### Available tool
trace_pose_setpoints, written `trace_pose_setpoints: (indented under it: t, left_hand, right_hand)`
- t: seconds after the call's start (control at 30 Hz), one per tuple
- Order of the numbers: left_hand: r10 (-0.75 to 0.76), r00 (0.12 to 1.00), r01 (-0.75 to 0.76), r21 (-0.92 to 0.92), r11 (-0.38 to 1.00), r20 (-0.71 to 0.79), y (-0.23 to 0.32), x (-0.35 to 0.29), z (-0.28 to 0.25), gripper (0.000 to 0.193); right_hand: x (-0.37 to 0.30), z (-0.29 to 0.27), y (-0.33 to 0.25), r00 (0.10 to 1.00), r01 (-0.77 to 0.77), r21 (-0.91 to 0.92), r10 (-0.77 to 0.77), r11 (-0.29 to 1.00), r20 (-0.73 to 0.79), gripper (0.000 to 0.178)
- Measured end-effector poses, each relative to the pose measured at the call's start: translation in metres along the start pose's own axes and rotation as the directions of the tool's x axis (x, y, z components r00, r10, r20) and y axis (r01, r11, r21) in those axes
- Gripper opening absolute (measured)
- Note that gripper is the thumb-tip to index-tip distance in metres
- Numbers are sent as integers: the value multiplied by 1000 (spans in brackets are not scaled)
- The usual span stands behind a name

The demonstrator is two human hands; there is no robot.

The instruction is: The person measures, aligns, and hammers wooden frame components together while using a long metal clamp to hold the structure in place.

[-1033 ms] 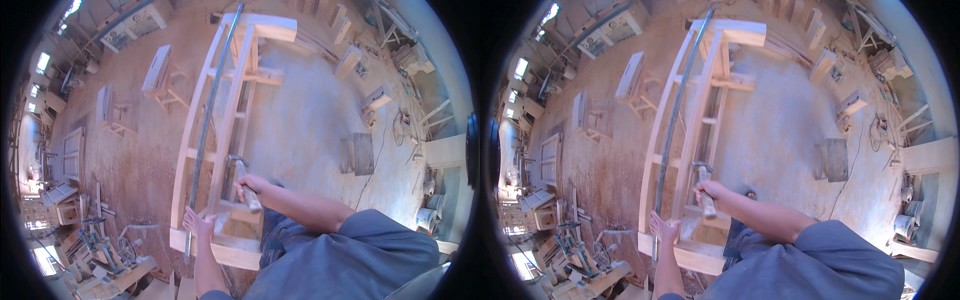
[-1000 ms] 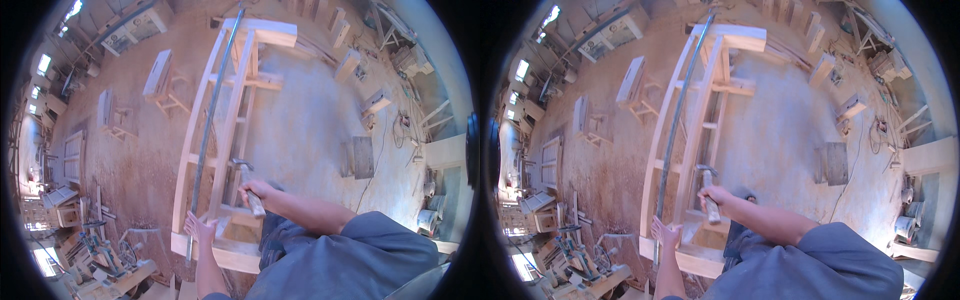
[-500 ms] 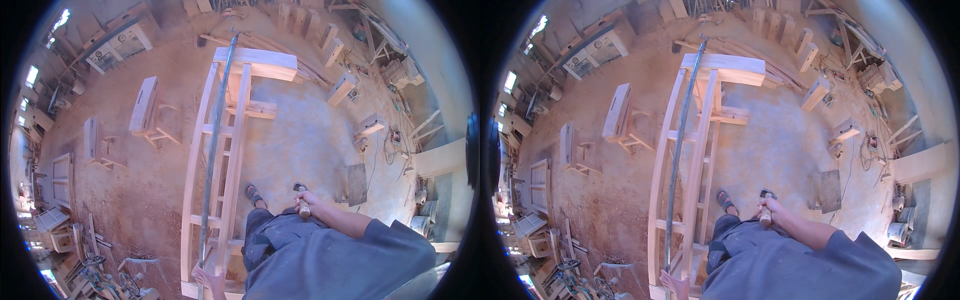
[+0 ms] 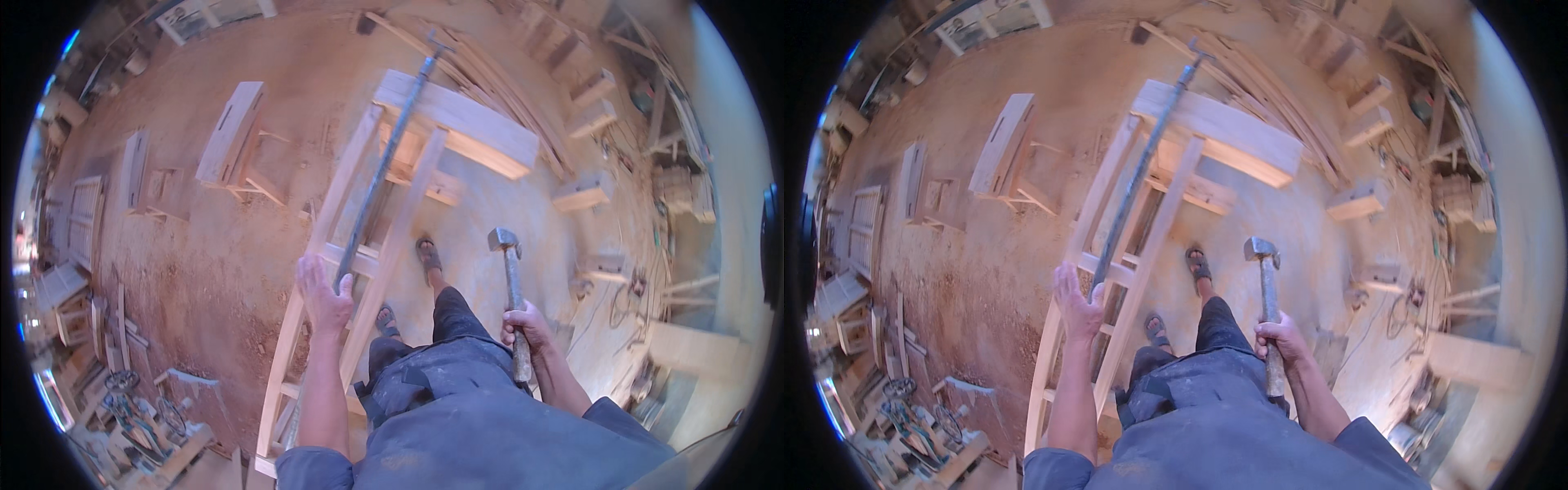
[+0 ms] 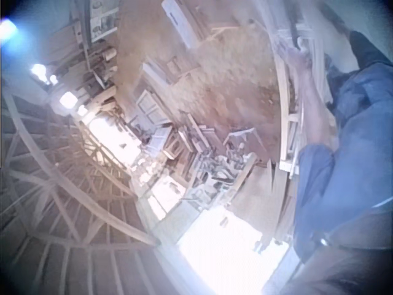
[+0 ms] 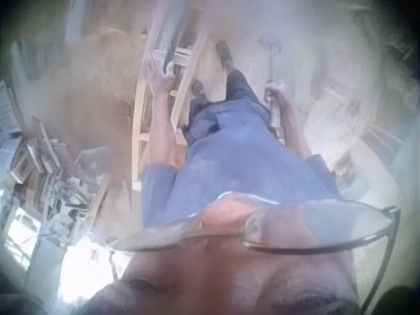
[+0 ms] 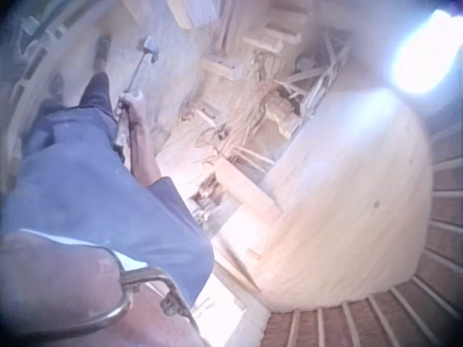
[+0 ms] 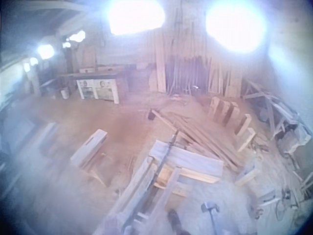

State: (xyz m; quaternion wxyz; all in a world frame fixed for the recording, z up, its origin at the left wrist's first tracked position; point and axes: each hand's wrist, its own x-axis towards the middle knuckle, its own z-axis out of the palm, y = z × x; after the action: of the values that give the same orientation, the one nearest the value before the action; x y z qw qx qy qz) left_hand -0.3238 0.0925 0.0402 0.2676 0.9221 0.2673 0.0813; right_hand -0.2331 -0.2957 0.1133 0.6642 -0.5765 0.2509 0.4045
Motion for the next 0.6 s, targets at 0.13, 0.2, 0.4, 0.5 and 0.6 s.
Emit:
trace_pose_setpoints:
  t: [0.13,0.2,0.4,0.5,0.6]
  left_hand:
    - [-91,994,86,78,993,61,29,2,27,75]
    - [-151,984,142,96,985,90,48,-11,28,73]
    - [-464,862,490,103,866,-203,49,-109,27,66]
    - [-600,670,681,38,732,-437,54,-184,26,63]
    - [-642,568,730,-46,682,-515,91,-204,13,55]
  right_hand:
    - [65,6,-99,995,101,-169,-99,980,24,21]
    - [103,2,-137,990,120,-193,-104,974,91,18]
    - [188,34,-207,976,197,-329,-153,923,155,14]
    - [196,56,-188,972,171,-455,-73,874,225,11]
    - [165,69,-154,926,252,-612,-3,750,378,18]
